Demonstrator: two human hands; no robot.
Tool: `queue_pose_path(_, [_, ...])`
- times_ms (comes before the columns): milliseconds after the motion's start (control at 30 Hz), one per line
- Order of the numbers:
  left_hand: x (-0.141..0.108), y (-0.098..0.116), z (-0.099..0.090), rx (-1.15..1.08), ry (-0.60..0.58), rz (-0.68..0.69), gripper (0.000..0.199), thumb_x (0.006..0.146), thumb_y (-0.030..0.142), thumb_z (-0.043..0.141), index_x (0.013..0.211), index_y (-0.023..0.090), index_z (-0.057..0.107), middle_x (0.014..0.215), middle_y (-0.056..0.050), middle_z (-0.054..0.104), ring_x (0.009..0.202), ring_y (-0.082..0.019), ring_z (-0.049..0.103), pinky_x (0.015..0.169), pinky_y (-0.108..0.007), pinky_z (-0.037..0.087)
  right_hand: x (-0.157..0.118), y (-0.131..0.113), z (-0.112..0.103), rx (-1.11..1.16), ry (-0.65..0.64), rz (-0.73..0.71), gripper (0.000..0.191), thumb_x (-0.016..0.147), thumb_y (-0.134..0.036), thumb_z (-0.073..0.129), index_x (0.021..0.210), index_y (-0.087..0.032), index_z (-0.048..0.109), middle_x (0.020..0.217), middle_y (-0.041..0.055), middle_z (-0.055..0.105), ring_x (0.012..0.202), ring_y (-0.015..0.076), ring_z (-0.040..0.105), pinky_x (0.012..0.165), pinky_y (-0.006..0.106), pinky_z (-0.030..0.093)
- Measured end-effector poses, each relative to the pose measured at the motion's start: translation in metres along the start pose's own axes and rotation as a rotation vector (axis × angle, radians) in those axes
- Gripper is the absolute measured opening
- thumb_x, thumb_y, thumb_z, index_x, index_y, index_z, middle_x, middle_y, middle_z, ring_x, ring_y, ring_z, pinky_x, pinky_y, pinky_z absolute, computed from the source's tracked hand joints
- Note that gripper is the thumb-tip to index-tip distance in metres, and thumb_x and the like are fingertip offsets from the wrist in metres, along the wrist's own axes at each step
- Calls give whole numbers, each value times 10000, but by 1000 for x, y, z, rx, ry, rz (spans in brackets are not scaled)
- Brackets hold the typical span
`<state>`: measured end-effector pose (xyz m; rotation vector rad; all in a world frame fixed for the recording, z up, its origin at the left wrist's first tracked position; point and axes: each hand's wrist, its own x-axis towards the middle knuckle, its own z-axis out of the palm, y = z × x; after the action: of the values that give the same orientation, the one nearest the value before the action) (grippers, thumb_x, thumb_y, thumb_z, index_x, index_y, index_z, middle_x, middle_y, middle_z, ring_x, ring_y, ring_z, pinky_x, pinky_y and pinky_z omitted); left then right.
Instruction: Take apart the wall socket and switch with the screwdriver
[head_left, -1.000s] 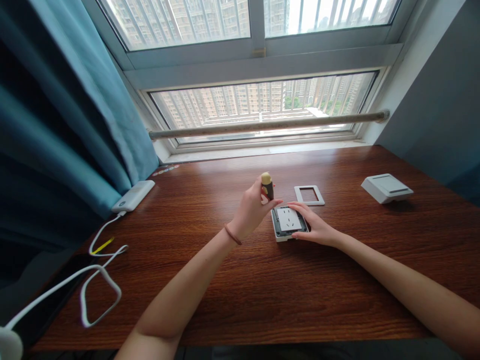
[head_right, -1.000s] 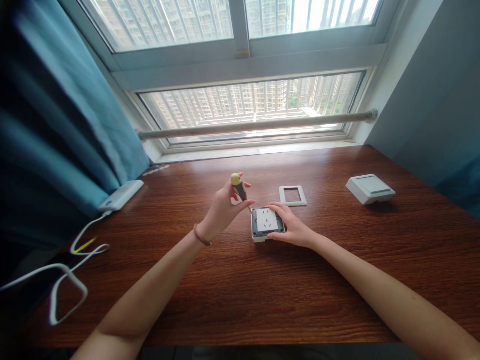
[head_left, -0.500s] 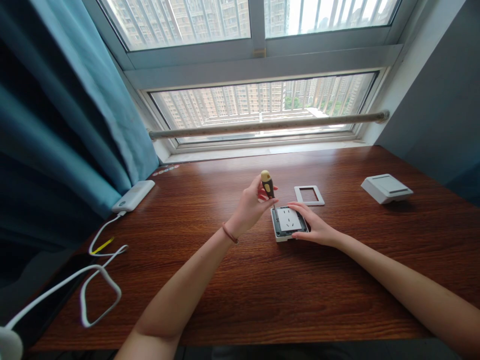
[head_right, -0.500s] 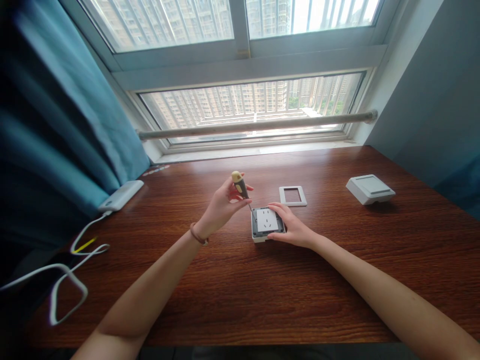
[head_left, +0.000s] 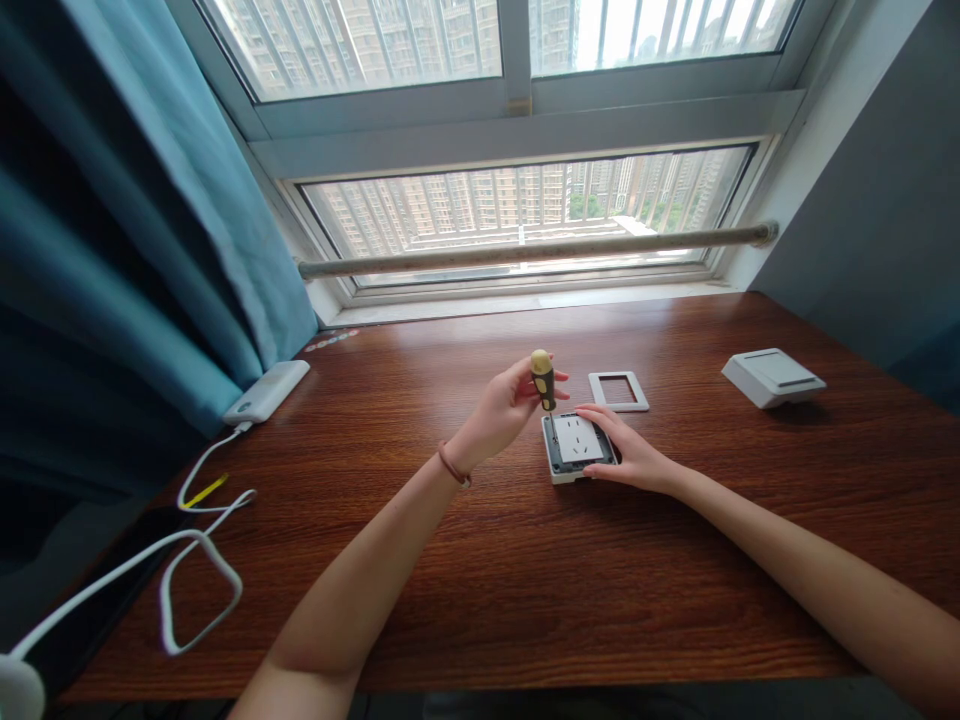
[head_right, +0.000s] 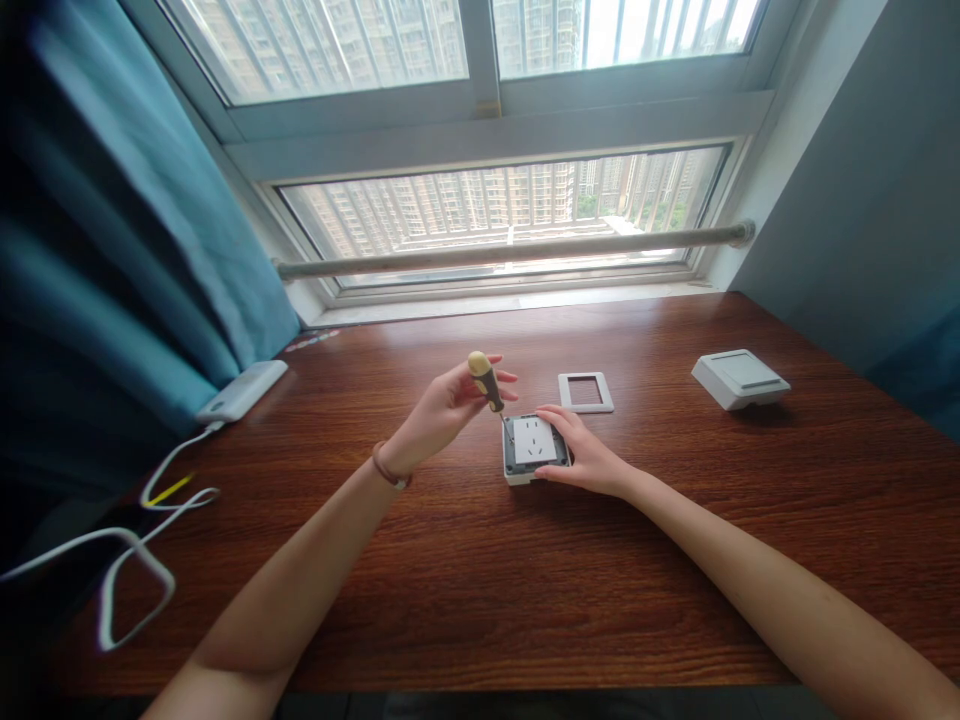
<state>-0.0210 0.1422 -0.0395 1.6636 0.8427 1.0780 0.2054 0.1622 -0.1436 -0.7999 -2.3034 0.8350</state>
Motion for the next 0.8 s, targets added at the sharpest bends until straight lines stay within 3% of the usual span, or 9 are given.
queue_pose_path(133, [0, 1, -1, 117, 52, 12, 485, 744, 61, 566, 1205, 155, 449, 1142, -133, 580, 858, -180, 643, 780, -353, 525, 2, 3, -1, -2, -5, -1, 768, 706, -446, 669, 1346, -231, 303, 1375, 127, 329, 1286, 290, 311, 1070, 456, 258])
queue_pose_path(233, [-2, 4, 4, 223, -185, 68, 533, 700, -34, 495, 1181, 193, 498, 1191, -98, 572, 1027, -201, 592, 892, -364, 482, -1, -1, 0, -72, 26, -3, 793, 717, -451, 655, 1370, -237, 258, 1403, 129, 295, 1306, 304, 273, 1065, 484, 261])
queue_pose_path(333, [-12, -6, 7, 399, -418, 192, 579, 676, -92, 381, 1131, 219, 559, 1204, -59, 582, 1161, -195, 511, 1003, -390, 399, -10, -21, 8, -292, 173, -70, 845, 723, -456, 644, 1405, -233, 197, 1467, 134, 188, 1353, 352, 120, 1080, 569, 144])
queue_pose_path(400, [-23, -22, 2, 537, -345, 291, 562, 687, -83, 385, 1122, 226, 563, 1266, -65, 540, 1235, -206, 437, 1051, -447, 329, -17, -41, 17, -423, 150, -251, 834, 722, -476, 638, 1406, -243, 223, 1462, 117, 242, 1361, 355, 85, 1090, 582, 49])
queue_pose_path(500, [-45, -48, -15, 684, -124, 355, 463, 761, -24, 376, 1120, 212, 547, 1228, -90, 564, 1263, -208, 401, 1051, -514, 300, -26, -70, 34, -458, -207, -671, 444, 867, -296, 493, 1301, -333, 406, 1366, 6, 446, 1322, 233, 281, 1112, 481, 159])
queue_pose_path(633, [-82, -46, -22, 705, -67, 376, 397, 831, 68, 368, 1162, 224, 524, 1212, -92, 576, 1267, -209, 401, 1057, -509, 298, -29, -82, 49, -438, -368, -798, 286, 904, -160, 408, 1139, -190, 567, 1257, 49, 561, 1204, 195, 456, 1041, 362, 346])
queue_pose_path(700, [-102, -27, -7, 645, -206, 416, 439, 837, 189, 446, 1276, 214, 435, 1263, -108, 547, 1282, -238, 383, 1075, -496, 275, -30, -78, 54, -405, -344, -763, 269, 906, -178, 418, 1121, -180, 579, 1240, 66, 575, 1205, 191, 460, 1013, 353, 381])
queue_pose_path(733, [-112, -18, 4, 611, -387, 407, 541, 816, 278, 503, 1333, 190, 369, 1302, -118, 515, 1285, -252, 380, 1093, -474, 258, -31, -75, 55, -379, -328, -737, 266, 907, -194, 420, 1118, -177, 581, 1225, 72, 587, 1210, 182, 458, 1006, 349, 391])
queue_pose_path(800, [-131, -8, 30, 553, -751, 419, 500, 854, 226, 446, 1343, 283, 357, 1272, -21, 555, 1243, -186, 445, 1115, -393, 256, -32, -70, 58, -329, -312, -682, 274, 912, -221, 413, 1122, -164, 580, 1202, 80, 604, 1221, 168, 448, 1006, 347, 397])
